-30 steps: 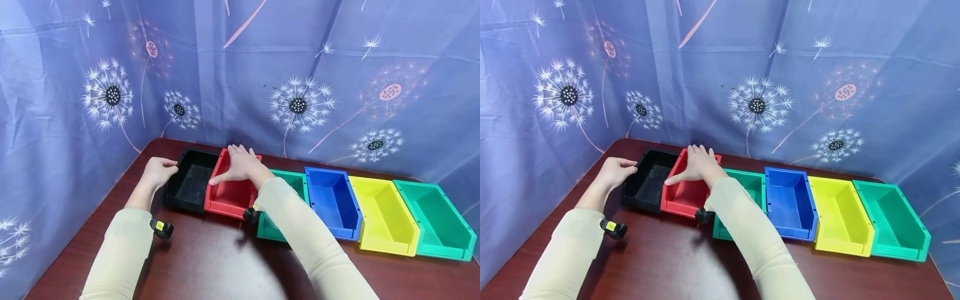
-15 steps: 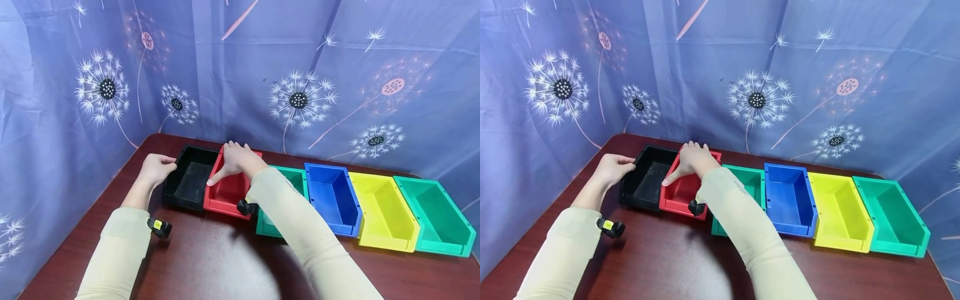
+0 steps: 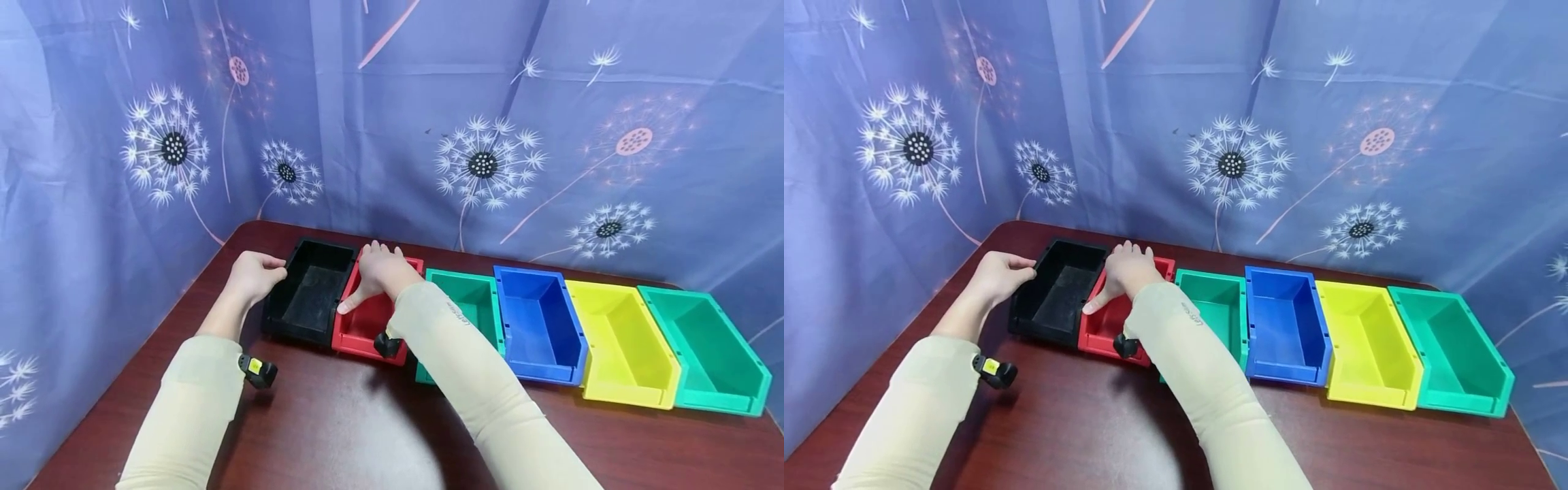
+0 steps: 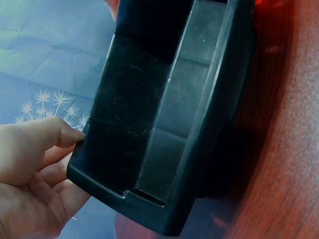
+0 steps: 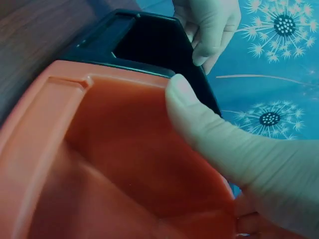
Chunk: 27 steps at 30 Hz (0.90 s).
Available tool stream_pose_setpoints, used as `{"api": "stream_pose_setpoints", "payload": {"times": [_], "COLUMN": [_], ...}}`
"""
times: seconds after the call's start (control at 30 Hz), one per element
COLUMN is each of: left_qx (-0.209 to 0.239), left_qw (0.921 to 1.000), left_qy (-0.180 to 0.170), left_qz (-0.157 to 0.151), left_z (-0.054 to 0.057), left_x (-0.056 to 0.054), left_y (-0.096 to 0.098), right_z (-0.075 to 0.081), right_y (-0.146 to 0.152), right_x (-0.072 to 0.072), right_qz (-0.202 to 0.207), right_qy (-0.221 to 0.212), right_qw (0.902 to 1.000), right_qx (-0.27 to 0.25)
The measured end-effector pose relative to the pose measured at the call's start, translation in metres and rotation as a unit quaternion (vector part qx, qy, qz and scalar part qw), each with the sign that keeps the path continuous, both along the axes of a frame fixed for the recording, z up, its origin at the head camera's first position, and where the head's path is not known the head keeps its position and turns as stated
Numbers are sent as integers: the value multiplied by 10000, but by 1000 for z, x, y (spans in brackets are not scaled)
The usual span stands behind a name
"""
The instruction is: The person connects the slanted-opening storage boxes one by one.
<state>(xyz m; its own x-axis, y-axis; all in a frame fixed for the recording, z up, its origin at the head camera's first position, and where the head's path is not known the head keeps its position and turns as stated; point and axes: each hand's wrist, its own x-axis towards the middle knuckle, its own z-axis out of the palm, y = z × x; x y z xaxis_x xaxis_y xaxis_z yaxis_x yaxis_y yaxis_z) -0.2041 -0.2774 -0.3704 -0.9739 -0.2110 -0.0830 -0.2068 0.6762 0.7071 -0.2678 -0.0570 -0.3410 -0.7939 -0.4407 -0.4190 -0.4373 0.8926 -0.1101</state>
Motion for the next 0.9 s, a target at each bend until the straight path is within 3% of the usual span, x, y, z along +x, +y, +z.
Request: {"api": "stream_pose_setpoints", "payload": {"times": [0.2, 0.4, 0.57, 0.73, 0.9], "left_qx": [-17, -84, -251, -179, -47], "left_qw": [10000, 9998, 9992, 9990, 9994], "left_qy": [-17, -45, 73, 84, 50], "left_qz": [-25, 188, 286, 404, 338], "left_z": [-8, -13, -11, -5, -2], "left_x": [2, 6, 10, 13, 11], "left_y": [6, 11, 12, 10, 10], "right_z": [-24, -38, -31, -17, -7], "right_y": [16, 43, 80, 127, 168], "right_x": [2, 4, 3, -2, -3], "right_qz": [-61, 280, 179, 105, -95], "right_qy": [88, 124, 181, 629, 669], "right_qw": [9983, 9863, 9767, 9733, 9742], "right_qx": [-571, -1620, -2132, -2205, -2152]}}
